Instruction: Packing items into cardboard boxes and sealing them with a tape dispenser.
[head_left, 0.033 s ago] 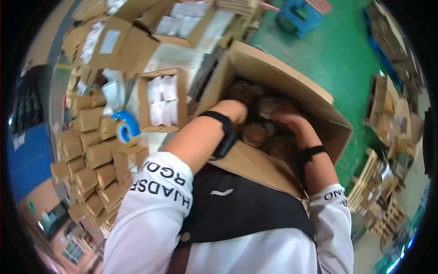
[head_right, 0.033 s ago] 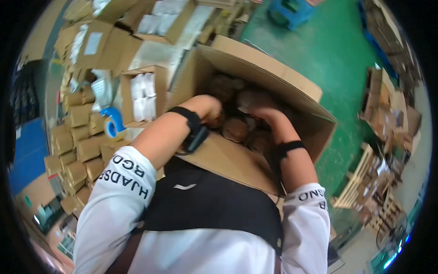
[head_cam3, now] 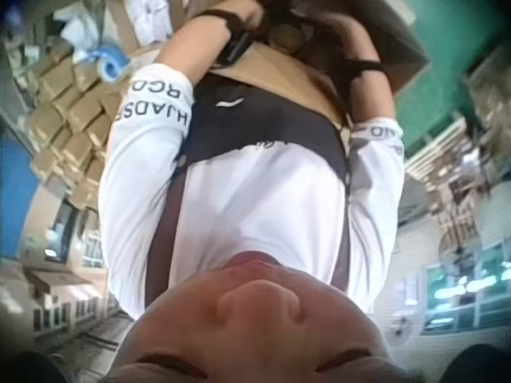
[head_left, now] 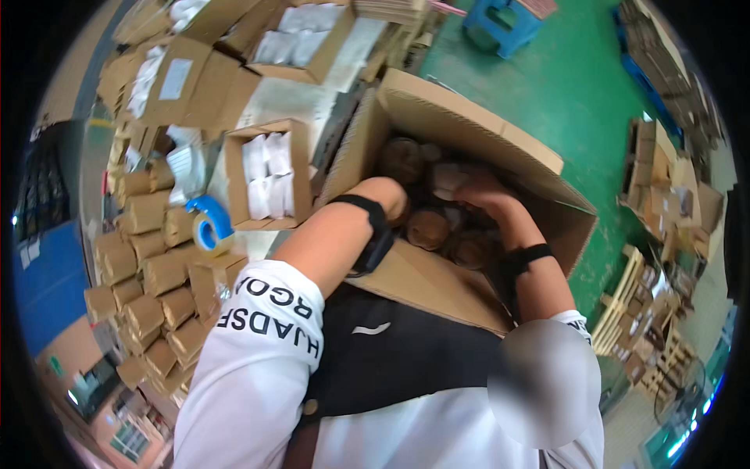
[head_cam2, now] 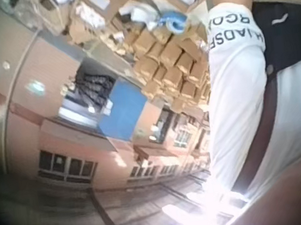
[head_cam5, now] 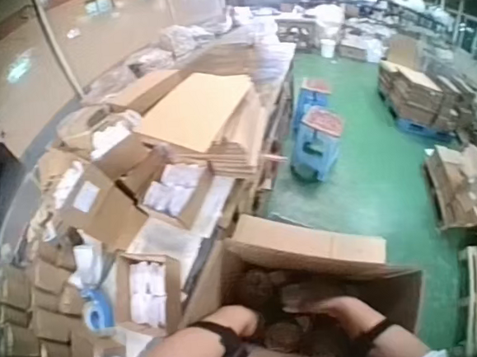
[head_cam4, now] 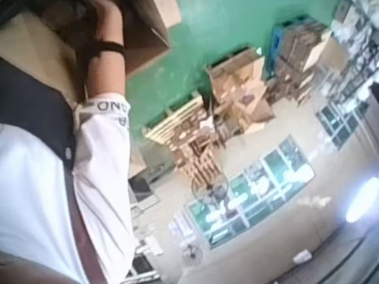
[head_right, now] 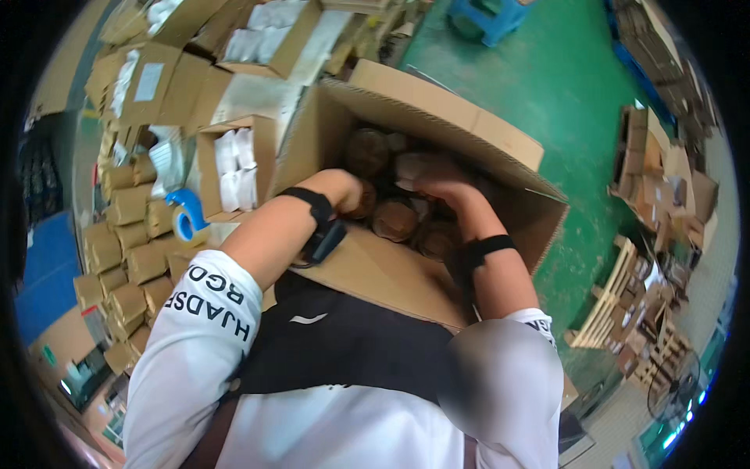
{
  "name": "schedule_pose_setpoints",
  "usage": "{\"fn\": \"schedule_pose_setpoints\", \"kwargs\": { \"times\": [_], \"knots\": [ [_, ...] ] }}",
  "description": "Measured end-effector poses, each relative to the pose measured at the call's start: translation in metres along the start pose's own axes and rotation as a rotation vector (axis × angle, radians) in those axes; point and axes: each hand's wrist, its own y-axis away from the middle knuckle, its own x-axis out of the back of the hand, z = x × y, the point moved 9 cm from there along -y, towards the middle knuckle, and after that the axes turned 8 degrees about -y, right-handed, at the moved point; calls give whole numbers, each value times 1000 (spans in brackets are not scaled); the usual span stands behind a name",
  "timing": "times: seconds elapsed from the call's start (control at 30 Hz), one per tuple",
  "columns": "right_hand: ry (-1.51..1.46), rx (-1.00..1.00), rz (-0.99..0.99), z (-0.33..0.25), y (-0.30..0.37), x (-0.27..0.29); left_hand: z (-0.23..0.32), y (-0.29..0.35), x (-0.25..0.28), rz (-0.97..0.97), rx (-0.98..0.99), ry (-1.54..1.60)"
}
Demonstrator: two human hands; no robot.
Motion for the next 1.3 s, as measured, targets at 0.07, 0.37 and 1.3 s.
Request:
{"fn": "schedule_pose_setpoints", "kwargs": {
  "times": [0.07,0.37,1.3],
  "knots": [
    [-191,124,103,-4,19,19,39,35,31,310,-139,-238],
    [-250,196,-65,-2,2,-27,78,12,-1,-383,-54,-489],
    [867,129,323,26,-62,-72,32,435,-14,1823,-450,384]
  ]
}}
